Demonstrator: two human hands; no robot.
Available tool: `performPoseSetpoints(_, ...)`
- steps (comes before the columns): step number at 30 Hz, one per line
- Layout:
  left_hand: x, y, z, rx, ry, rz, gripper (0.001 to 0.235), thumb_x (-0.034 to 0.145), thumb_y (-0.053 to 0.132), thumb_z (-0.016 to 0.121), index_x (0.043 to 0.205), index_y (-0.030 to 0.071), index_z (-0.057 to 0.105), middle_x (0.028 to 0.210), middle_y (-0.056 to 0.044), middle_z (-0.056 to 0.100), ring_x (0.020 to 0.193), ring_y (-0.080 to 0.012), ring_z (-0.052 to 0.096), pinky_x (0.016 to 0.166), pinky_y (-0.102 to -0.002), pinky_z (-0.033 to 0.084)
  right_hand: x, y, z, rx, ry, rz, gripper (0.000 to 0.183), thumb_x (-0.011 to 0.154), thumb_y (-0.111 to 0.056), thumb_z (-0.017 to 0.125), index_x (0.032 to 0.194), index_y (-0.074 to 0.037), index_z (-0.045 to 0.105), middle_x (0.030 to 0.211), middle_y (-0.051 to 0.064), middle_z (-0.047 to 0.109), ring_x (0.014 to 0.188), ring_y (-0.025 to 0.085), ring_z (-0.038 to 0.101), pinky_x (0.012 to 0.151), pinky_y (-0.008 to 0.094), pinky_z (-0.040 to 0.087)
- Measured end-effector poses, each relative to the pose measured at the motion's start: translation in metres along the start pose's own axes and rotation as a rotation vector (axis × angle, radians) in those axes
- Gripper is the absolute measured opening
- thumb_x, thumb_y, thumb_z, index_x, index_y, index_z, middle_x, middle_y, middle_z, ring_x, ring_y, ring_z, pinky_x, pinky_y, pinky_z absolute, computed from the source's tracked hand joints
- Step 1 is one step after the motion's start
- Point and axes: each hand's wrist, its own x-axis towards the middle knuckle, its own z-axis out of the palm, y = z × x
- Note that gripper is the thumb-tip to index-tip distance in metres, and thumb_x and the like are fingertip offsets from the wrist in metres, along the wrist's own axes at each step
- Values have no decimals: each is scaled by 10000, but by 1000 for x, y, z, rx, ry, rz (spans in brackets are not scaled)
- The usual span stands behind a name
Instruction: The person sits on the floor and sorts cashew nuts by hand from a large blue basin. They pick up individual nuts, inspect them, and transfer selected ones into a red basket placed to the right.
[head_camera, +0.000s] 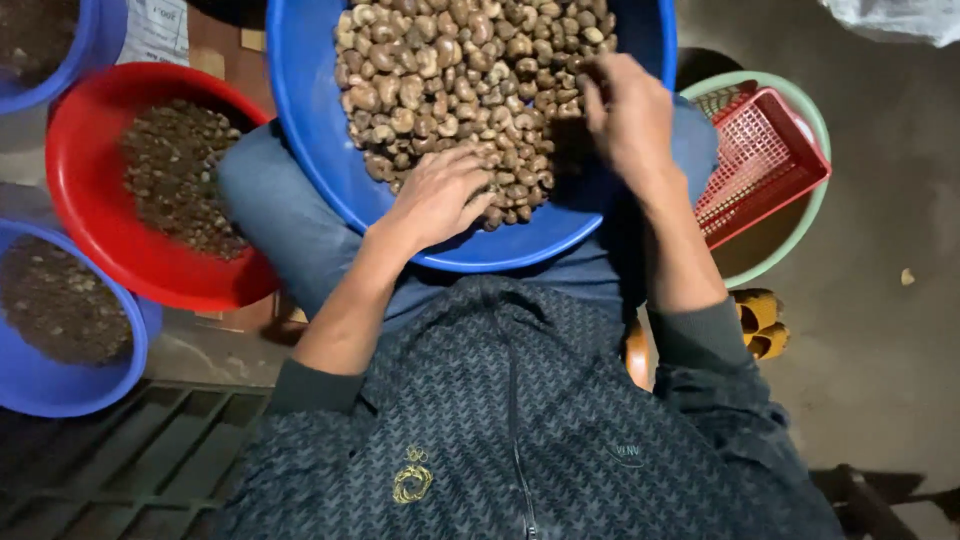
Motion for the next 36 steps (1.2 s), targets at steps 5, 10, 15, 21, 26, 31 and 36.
performPoseSetpoints(5, -4, -1, -8, -105, 103, -66, 211, 940, 192, 669, 1063, 44, 757, 980, -89, 756, 902, -283, 667, 903, -431, 491, -4, 44, 80, -544, -118, -57, 208, 863, -152, 686, 1061, -101, 648, 1052, 135, 638, 775, 361, 667, 537, 456, 537)
performPoseSetpoints(10, 4, -7, -5, -109, 50, -119, 164, 998, 203, 640, 998, 53, 705, 939, -92, 733, 834, -255, 650, 921, -465, 493, -4, 45, 94, -691, -94, -65, 217, 826, -129, 711, 1016, -80, 620, 1115, 131, 586, 777, 321, 655, 481, 416, 543)
performPoseSetpoints(15, 40, -21, 11, -13, 49, -123, 95, 1000, 99, 628, 927, 48, 661, 802, -70, 627, 655, -172, 564, 842, -426, 573, 0, 32, 82, -511, -164, -18, 355, 875, -63, 647, 1221, -49, 571, 1174, 166, 606, 861, 380, 674, 591, 477, 576)
performPoseSetpoints(21, 119, -42, 52, 149, 152, -183, 119, 828, -93, 629, 920, -20, 644, 778, -122, 610, 616, -215, 540, 597, -367, 580, 2, -3, 44, 323, -45, 342, 246, 978, -132, 609, 1169, 21, 643, 1008, 129, 715, 806, 222, 641, 730, 334, 535)
performPoseSetpoints(26, 136, -47, 76, 199, 233, -226, 138, 833, -81, 606, 949, -66, 679, 869, -229, 668, 539, -248, 589, 524, -410, 602, -3, -5, 18, 1338, 55, 938, 305, 927, -227, 594, 1181, -60, 610, 972, 65, 618, 863, 177, 648, 672, 289, 584)
performPoseSetpoints(31, 124, -45, 50, 166, 168, -285, 302, 833, 55, 767, 1097, -50, 666, 901, -144, 661, 634, -227, 638, 567, -343, 633, 0, -4, 21, 1298, 111, 980, 223, 925, -292, 635, 956, -71, 641, 888, 62, 621, 727, 156, 596, 620, 280, 540)
performPoseSetpoints(36, 88, -13, -53, -983, 152, -589, 262, 944, 154, 667, 1195, 83, 687, 900, -40, 698, 635, -71, 624, 490, -175, 516, -2, -13, 38, 37, -332, 278, 446, 983, -235, 726, 1364, -26, 623, 1063, 194, 751, 835, 405, 711, 735, 504, 547)
